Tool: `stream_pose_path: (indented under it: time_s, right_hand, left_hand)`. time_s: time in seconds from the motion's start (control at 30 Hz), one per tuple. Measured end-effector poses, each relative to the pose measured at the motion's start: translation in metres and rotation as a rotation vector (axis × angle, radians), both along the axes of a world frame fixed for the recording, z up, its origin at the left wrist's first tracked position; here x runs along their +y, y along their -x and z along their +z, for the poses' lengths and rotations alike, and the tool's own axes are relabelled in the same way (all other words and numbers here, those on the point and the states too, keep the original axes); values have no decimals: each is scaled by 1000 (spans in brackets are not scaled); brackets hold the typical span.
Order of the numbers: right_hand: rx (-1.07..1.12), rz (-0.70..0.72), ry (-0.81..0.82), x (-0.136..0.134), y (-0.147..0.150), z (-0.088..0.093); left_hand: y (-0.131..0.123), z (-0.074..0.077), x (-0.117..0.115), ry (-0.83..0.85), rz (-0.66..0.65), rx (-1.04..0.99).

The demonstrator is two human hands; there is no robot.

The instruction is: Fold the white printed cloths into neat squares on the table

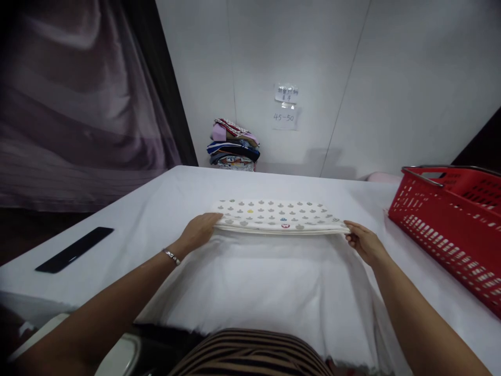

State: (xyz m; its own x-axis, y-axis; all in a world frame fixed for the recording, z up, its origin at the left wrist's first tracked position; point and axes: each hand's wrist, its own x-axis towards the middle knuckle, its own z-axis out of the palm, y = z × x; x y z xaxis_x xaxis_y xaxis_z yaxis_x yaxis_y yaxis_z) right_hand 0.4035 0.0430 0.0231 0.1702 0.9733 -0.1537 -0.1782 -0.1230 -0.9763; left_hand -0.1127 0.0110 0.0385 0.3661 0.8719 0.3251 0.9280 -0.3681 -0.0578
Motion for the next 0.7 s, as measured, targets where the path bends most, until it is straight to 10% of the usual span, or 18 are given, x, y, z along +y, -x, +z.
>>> stream_pose_path:
  time_s: [0.37,0.7]
  right_hand:
    - [40,-63,-23,0,9,2]
    - [135,-180,-215,-5,12,75]
  left_hand:
    - [-1,-6,-13,108,2,53]
    - [-5,74,-9,11,142,-27]
